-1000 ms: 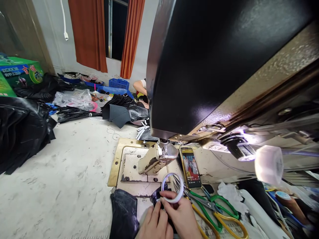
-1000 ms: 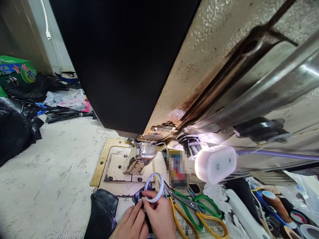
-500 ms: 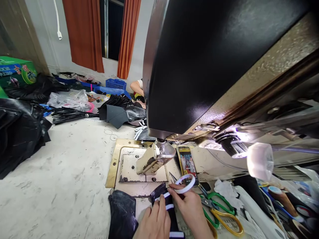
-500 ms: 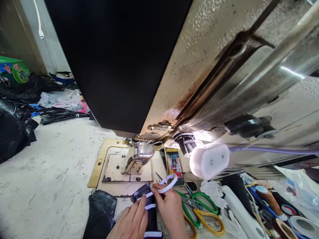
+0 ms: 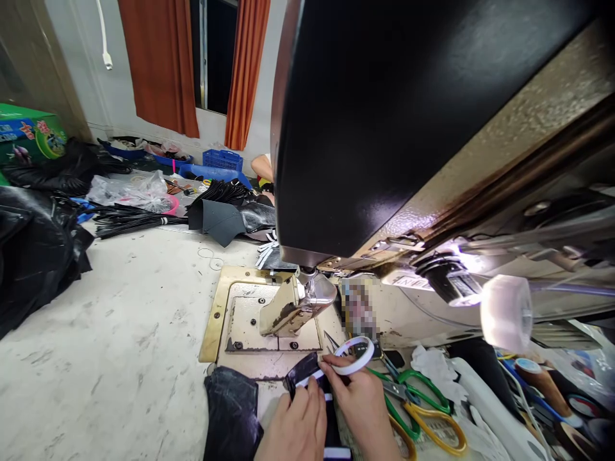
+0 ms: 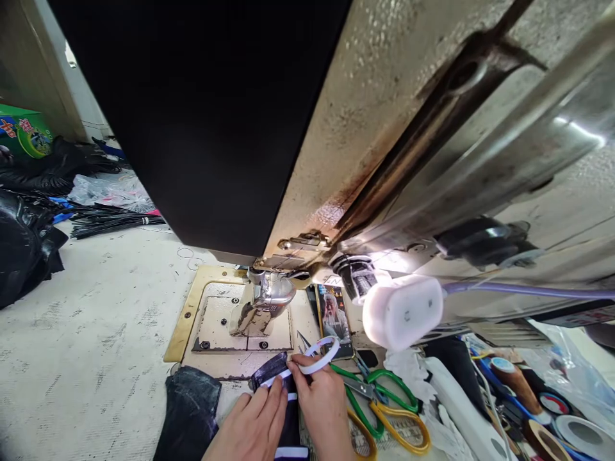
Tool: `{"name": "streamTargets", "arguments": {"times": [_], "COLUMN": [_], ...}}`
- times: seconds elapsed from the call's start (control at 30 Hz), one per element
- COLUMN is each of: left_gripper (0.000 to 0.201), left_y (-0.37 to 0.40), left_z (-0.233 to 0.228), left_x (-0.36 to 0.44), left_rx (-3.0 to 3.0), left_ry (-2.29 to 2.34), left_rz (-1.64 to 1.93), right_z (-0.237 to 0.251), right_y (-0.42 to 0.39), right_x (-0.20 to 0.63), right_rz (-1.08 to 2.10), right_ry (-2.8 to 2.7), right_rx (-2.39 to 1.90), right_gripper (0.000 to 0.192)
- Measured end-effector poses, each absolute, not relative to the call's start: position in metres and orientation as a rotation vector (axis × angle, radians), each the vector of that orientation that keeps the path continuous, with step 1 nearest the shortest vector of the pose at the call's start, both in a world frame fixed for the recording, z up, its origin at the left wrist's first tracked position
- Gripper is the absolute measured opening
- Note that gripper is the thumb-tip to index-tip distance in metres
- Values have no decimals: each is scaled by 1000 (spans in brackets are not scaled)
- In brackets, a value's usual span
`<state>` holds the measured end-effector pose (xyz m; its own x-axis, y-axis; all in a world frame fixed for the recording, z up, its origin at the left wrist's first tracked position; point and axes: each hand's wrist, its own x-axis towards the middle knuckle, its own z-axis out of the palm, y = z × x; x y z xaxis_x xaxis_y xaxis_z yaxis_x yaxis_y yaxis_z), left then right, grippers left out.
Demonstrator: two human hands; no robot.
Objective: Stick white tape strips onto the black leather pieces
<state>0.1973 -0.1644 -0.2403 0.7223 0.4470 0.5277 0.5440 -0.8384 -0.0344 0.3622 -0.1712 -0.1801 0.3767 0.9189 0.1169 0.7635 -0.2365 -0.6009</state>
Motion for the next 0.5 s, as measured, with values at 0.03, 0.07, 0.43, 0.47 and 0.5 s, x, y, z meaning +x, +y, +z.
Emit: {"name": "streamTargets", "arguments": {"times": [0.03,0.07,0.43,0.47,0.5], "left_gripper": [40,43,60,61,62], "left_y": [-164,-164,-161,-161,-161], "left_z": [-240,-241,-242,-242,-242], "left_x": [200,202,208,208,209], "left_rx": [-2749,-2763,-2810,-2804,-2806], "left_ry": [-801,-796,-771,-782,-789], "left_rz": [-748,-723,-624,-642,-654], "right_z": [-178,-175,-183,-185,-187], "right_y": [-172,-173,-179,-179,-179], "right_x": [364,366,375,375,374], "right_rz": [364,383,325,311,299], "right_ry": [-1439,-1435,-1344,-1353,-1363], "right_rx": [-2066,-2069,-2114,-2110,-2105], "right_gripper": [41,41,43,42,41]}}
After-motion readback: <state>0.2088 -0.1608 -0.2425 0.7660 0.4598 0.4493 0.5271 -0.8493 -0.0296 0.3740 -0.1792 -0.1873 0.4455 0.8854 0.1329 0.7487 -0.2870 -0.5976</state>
